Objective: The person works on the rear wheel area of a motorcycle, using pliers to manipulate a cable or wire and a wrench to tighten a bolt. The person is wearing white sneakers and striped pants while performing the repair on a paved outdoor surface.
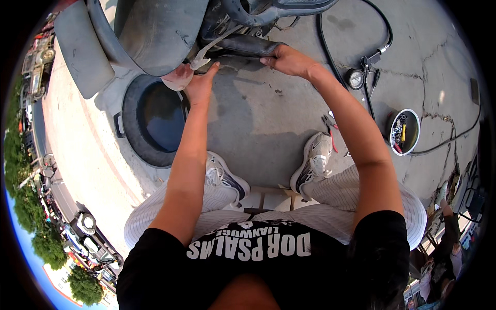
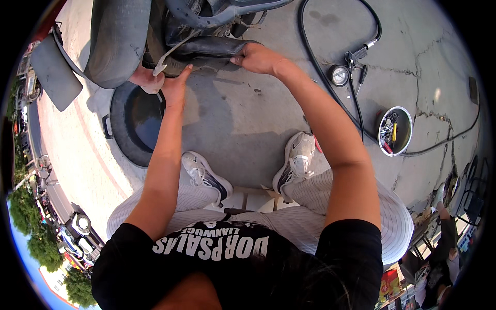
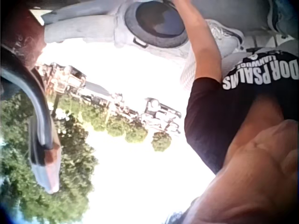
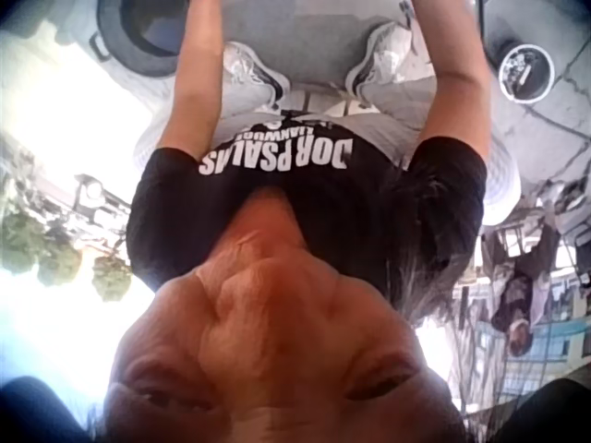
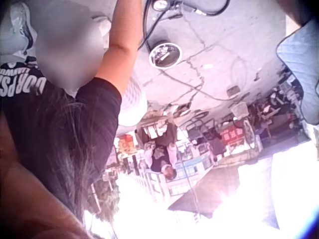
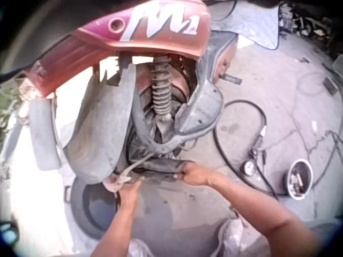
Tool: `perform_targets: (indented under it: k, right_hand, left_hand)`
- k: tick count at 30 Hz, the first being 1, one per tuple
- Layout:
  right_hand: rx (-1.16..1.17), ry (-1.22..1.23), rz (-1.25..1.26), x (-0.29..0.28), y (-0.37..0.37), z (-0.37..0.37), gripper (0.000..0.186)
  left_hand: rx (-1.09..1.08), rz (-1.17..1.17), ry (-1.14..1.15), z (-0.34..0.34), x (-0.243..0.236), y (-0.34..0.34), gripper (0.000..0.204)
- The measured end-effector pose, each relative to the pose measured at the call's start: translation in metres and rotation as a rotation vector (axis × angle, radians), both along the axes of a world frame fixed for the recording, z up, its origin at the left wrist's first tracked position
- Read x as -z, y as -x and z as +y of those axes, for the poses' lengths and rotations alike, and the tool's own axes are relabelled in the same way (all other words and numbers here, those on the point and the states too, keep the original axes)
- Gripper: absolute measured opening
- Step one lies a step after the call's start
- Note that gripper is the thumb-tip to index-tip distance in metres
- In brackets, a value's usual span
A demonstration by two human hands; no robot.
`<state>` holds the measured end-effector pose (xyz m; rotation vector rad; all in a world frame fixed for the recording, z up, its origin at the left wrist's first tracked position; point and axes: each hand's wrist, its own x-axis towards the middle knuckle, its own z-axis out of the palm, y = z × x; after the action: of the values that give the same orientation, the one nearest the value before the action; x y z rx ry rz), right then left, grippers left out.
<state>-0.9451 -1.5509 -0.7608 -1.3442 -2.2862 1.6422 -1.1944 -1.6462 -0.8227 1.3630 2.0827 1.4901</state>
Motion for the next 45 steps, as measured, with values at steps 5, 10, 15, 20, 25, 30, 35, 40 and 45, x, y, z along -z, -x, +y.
perform_targets:
  k: [5,10,15,20,25,30,35,40,45]
  right_hand:
    - [0.021,0.015,0.027,-0.007,-0.005,0.003,0.031]
    - [0.084,-0.011,0.035,-0.009,-0.004,0.004,0.03]
    - [0.004,-0.088,-0.073,-0.009,0.024,0.005,0.03]
    - [0.259,0.062,0.27,0.036,0.052,-0.058,0.028]
    - [0.846,0.27,0.681,0.099,0.157,-0.131,0.026]
    - [0.894,-0.2,0.594,0.103,0.164,-0.131,0.025]
    - [0.695,-0.369,0.468,0.082,0.118,-0.105,0.028]
    - [0.321,-0.452,0.199,0.058,0.075,-0.057,0.026]
    - [0.253,0.471,0.018,0.044,0.071,-0.027,0.029]
  left_hand:
    - [0.046,-0.005,0.001,0.002,0.002,0.004,0.062]
    - [0.071,-0.083,-0.073,0.001,0.0,-0.005,0.069]
    - [0.081,-0.033,-0.011,0.0,0.007,0.002,0.074]
    - [0.076,0.125,0.124,-0.006,-0.029,0.008,0.057]
    - [0.176,0.215,0.163,0.013,-0.002,0.036,0.039]
    - [0.2,0.341,0.298,0.009,-0.025,0.034,0.04]
    - [0.225,0.062,0.148,0.002,-0.013,0.036,0.05]
    - [0.222,-0.004,0.141,0.001,-0.01,0.029,0.051]
    - [0.215,-0.212,0.123,-0.002,0.006,0.049,0.053]
